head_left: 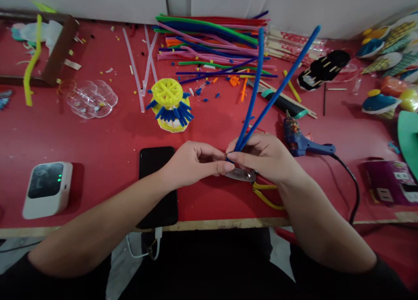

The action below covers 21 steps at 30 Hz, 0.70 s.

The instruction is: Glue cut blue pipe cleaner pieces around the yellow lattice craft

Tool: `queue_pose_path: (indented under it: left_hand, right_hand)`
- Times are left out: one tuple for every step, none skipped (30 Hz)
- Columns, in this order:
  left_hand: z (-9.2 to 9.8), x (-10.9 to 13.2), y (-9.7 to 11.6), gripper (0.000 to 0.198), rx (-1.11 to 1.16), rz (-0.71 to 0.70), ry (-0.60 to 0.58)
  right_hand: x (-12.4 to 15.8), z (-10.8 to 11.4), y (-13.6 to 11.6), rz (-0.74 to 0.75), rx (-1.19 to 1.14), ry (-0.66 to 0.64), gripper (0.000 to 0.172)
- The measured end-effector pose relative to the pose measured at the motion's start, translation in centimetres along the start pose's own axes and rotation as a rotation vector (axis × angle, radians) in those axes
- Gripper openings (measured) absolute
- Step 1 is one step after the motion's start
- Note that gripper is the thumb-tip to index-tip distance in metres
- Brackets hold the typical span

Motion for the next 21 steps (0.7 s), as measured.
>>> queue_pose_path:
  left_hand:
    - [0.0,0.0,0.0,0.009,0.006,0.000,-0.005]
    - [-0.1,0.0,-0.1,0.007,0.014,0.004,-0.008]
    - [-0.1,0.0,-0.1,0.006,0.018,0.015,-0.010]
    - [-0.1,0.0,-0.2,0.005,0.017,0.037,-0.015]
    - [-0.2,0.1,-0.3,0.005,0.012,0.065,-0.020]
    - [-0.2,0.1,-0.4,0.005,0.006,0.097,-0.025]
    - [-0.3,0.2,-0.5,0.005,0.000,0.127,-0.031]
    - [-0.3,0.2,-0.5,0.006,-0.004,0.145,-0.036]
    - [-0.3,0.3,-0.5,0.007,-0.012,0.148,-0.040]
    - [-0.3,0.3,-0.5,0.008,-0.015,0.130,-0.037]
    - [-0.2,0.3,-0.3,0.009,-0.011,0.094,-0.027]
    - [-0.1,0.3,-0.2,0.012,0.007,0.047,-0.011]
    - [-0.1,0.3,0.0,0.016,0.034,-0.004,0.008]
    - [0.0,0.4,0.1,0.022,0.062,-0.054,0.024]
    - [0.0,0.5,0.3,0.028,0.080,-0.097,0.034]
    - [-0.1,0.7,0.4,0.032,0.084,-0.133,0.036]
    - [-0.2,0.8,0.6,0.034,0.071,-0.161,0.034]
    - [-0.4,1.0,0.8,0.034,0.048,-0.183,0.032]
    - [-0.5,1.1,1.0,0.032,0.023,-0.199,0.030]
    - [-0.6,1.2,1.1,0.030,0.007,-0.211,0.029]
    - [-0.6,1.3,1.3,0.029,0.000,-0.220,0.027]
  right_hand:
    - [0.0,0.0,0.0,-0.008,0.012,-0.014,0.022]
    - [0.1,0.0,0.0,-0.013,0.025,-0.034,0.021]
    - [0.1,-0.1,0.0,-0.014,0.039,-0.060,0.020]
    - [0.1,-0.2,0.0,-0.014,0.055,-0.097,0.019]
    - [0.2,-0.3,-0.1,-0.013,0.071,-0.141,0.018]
    - [0.2,-0.5,-0.1,-0.013,0.085,-0.184,0.017]
    - [0.2,-0.6,-0.1,-0.013,0.094,-0.222,0.017]
    - [0.3,-0.7,-0.2,-0.011,0.094,-0.245,0.017]
    - [0.3,-0.7,-0.2,-0.008,0.086,-0.250,0.017]
    - [0.3,-0.5,-0.2,-0.010,0.068,-0.235,0.018]
    - [0.3,-0.3,-0.1,-0.016,0.039,-0.204,0.019]
    - [0.3,-0.1,0.0,-0.026,0.002,-0.167,0.021]
    - [0.3,0.1,0.1,-0.040,-0.041,-0.132,0.023]
    - [0.4,0.3,0.3,-0.058,-0.088,-0.102,0.025]
    - [0.4,0.4,0.5,-0.075,-0.136,-0.082,0.027]
    - [0.4,0.4,0.6,-0.084,-0.183,-0.073,0.028]
    - [0.4,0.4,0.7,-0.087,-0.224,-0.075,0.028]
    - [0.5,0.2,0.7,-0.088,-0.254,-0.088,0.028]
    - [0.4,0.1,0.7,-0.086,-0.276,-0.109,0.028]
    - [0.4,-0.2,0.7,-0.083,-0.288,-0.134,0.028]
    - [0.4,-0.4,0.6,-0.081,-0.292,-0.160,0.027]
Point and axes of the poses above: each hand's wrist, its own x-axis away from the middle knuckle, its own z-axis out of the back of the hand, y = z × x, the point moved 6 cm from there along -x, towards the middle knuckle, and after that the axes turned 8 degrees about -y, right-handed, at the moved point
